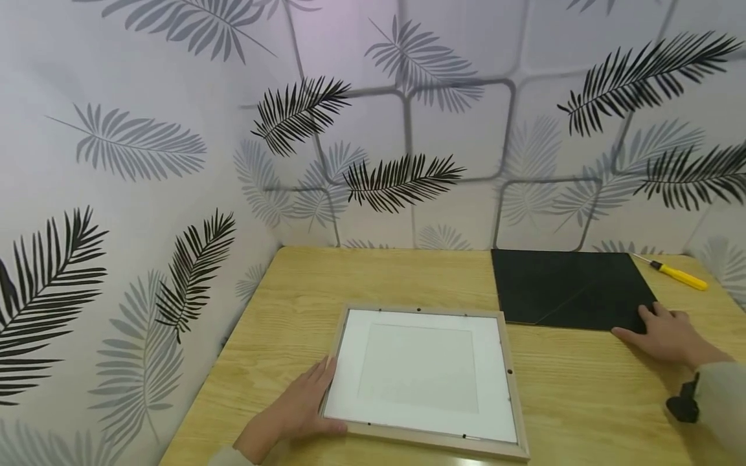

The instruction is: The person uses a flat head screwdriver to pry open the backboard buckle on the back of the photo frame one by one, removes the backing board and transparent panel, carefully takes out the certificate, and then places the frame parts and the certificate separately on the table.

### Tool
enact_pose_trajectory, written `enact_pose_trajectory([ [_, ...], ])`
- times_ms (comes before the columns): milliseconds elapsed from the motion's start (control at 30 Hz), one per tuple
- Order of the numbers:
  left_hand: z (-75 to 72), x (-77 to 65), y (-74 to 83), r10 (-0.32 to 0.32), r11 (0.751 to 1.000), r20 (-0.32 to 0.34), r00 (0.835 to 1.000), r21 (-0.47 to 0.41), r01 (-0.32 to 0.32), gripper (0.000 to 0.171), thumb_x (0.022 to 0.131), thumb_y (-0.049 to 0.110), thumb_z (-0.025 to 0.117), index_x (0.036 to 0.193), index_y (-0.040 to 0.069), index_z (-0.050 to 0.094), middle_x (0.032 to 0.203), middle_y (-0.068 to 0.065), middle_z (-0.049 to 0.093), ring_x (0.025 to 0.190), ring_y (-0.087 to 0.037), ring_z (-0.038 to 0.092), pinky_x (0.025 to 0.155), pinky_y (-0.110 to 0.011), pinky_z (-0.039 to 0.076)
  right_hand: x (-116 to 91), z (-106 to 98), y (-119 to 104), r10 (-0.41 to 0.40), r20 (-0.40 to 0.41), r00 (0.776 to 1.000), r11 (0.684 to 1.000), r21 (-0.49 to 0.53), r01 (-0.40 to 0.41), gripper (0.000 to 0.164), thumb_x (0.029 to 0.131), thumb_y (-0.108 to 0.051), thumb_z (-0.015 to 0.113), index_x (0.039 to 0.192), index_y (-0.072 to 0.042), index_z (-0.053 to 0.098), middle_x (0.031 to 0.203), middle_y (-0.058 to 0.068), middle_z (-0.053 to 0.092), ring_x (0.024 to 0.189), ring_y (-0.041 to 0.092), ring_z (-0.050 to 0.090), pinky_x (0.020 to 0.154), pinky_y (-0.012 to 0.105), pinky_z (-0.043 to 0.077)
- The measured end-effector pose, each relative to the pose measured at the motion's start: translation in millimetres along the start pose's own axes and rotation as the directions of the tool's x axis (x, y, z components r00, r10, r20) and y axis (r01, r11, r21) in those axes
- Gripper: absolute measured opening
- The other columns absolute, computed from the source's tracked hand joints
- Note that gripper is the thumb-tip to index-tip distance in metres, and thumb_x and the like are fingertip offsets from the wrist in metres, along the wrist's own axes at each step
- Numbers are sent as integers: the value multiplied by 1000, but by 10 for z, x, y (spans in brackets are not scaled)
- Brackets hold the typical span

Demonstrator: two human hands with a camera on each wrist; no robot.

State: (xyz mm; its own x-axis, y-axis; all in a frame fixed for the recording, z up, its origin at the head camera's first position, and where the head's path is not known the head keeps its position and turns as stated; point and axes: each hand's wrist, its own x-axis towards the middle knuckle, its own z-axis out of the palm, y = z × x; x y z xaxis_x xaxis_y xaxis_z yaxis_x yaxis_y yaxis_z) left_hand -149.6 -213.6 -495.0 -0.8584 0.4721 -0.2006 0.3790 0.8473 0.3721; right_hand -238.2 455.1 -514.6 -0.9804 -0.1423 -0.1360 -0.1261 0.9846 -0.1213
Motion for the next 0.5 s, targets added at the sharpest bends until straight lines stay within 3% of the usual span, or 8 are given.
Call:
enact_pose_trajectory([
  [200, -7, -81, 28, -1, 1000, 12, 1000, 21, 1, 123, 68, 79, 58, 150, -1, 14, 151, -25, 21, 136, -43, 24, 104, -57, 26, 30, 4, 15, 24, 7, 1000, 999, -46, -24, 99, 93, -64, 38, 119, 32, 37, 119, 56, 29, 106, 69, 32, 88, 67, 24],
  [500, 60, -86, 106, 13, 1000, 30, 999, 25, -14, 124, 67, 82, 55, 151, 1, 14, 152, -22, 21, 137, -41, 22, 105, -56, 24, 45, -20, 1, 54, 17, 998, 995, -88, -52, 103, 91, -68, 36, 117, 32, 39, 117, 54, 35, 108, 64, 36, 88, 66, 25],
])
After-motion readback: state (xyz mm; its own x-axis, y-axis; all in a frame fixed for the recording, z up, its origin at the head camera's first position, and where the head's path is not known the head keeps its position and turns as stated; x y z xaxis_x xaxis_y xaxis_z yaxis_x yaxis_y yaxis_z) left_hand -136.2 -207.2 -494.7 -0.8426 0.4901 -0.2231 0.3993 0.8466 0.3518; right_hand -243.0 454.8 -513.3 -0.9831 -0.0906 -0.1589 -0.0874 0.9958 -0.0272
